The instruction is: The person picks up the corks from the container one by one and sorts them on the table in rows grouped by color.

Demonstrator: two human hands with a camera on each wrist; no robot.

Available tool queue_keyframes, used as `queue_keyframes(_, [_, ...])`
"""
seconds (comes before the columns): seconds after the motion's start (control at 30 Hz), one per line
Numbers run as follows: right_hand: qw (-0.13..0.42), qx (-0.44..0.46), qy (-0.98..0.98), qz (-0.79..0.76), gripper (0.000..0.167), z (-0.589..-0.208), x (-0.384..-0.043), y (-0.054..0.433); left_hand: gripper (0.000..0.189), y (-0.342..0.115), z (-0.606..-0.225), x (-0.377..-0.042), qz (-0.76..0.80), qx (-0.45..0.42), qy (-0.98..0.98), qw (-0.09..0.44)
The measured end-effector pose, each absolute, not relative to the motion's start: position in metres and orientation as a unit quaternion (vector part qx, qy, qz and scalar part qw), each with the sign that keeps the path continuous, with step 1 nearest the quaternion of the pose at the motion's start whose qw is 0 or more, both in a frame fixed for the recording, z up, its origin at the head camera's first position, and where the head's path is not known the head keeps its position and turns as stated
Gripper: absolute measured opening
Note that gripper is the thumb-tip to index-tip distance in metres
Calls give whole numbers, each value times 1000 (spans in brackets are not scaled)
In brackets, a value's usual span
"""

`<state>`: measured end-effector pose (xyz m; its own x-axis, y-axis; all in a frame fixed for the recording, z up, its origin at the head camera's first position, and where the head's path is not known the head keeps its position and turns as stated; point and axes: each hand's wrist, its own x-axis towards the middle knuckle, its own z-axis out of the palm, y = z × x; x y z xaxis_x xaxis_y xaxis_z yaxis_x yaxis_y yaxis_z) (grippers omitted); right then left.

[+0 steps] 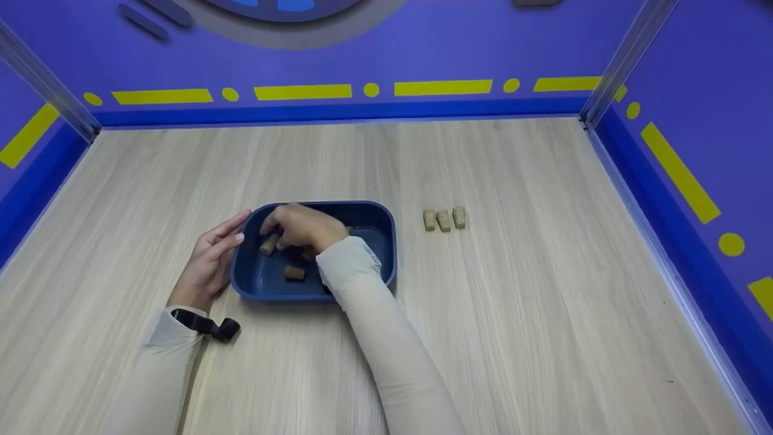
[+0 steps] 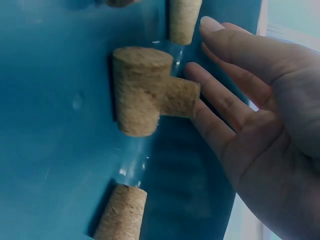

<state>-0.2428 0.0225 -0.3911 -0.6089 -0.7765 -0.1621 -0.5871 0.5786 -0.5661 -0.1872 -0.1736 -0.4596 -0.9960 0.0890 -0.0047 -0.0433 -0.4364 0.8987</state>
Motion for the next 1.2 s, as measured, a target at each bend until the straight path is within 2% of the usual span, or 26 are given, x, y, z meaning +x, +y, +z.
queue_keyframes(0.37, [187, -430, 857, -211, 34, -397, -241, 15, 54, -174, -460, -187, 850, 37, 524, 39])
queue_keyframes(0.67, [183, -441, 857, -195, 25, -399, -239, 15, 54, -175, -460, -186, 839, 33, 541, 40])
queue_keyframes(0.97, [208, -401, 866, -213, 12, -396, -237, 19, 53, -173, -459, -186, 845, 31, 533, 42])
queue_keyframes(1.2, [218, -383, 869, -227, 12, -395, -237, 24, 55, -175, -463, -186, 846, 61, 528, 35])
